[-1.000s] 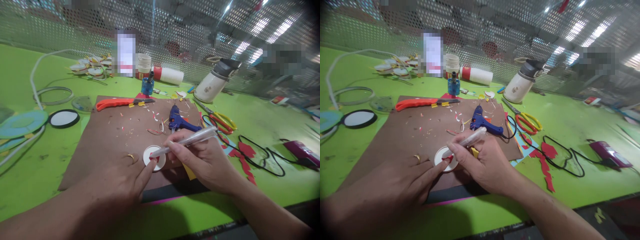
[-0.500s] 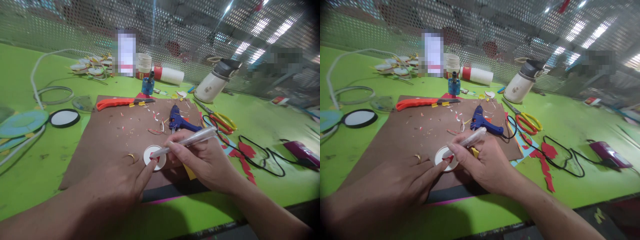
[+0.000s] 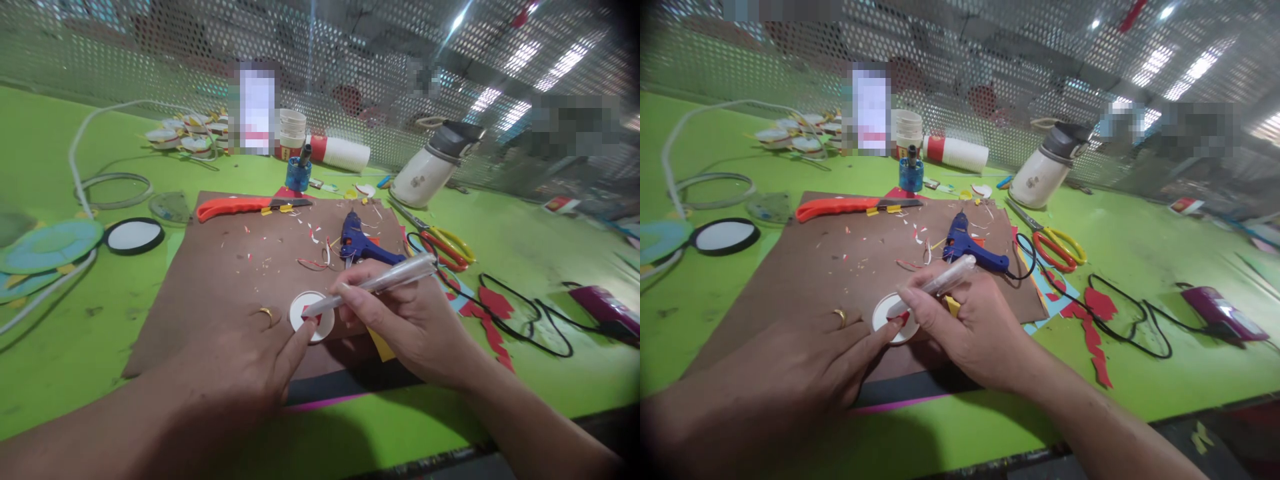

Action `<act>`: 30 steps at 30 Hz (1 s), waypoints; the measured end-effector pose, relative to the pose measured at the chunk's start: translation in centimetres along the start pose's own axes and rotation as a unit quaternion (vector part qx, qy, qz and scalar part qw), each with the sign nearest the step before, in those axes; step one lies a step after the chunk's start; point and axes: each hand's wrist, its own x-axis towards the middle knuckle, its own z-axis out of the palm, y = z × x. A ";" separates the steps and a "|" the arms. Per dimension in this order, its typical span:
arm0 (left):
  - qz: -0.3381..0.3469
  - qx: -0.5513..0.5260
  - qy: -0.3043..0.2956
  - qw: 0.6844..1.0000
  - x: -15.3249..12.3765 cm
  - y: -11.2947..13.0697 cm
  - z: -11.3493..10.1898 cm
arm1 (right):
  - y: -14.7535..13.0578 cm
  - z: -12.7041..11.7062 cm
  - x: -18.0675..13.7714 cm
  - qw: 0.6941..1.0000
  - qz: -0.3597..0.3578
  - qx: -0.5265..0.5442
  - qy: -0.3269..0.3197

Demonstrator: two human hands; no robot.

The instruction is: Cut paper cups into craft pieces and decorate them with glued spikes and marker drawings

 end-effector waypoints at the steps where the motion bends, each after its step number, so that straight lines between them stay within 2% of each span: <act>1: 0.000 0.001 -0.002 1.000 0.1 0.0 0.0 | 0.0 0.0 0.0 1.000 0.000 -0.001 -0.001; 11: -0.005 0.020 0.013 1.000 0.3 0.2 -0.2 | -0.1 -0.1 0.1 1.000 0.004 -0.006 -0.003; 19: -0.010 -0.006 0.026 1.000 0.3 0.2 0.0 | -0.2 -0.1 0.0 1.000 0.020 -0.013 -0.008; 30: -0.003 0.011 0.033 0.999 0.5 0.0 0.1 | 0.0 -0.1 0.2 0.999 0.003 -0.033 0.003</act>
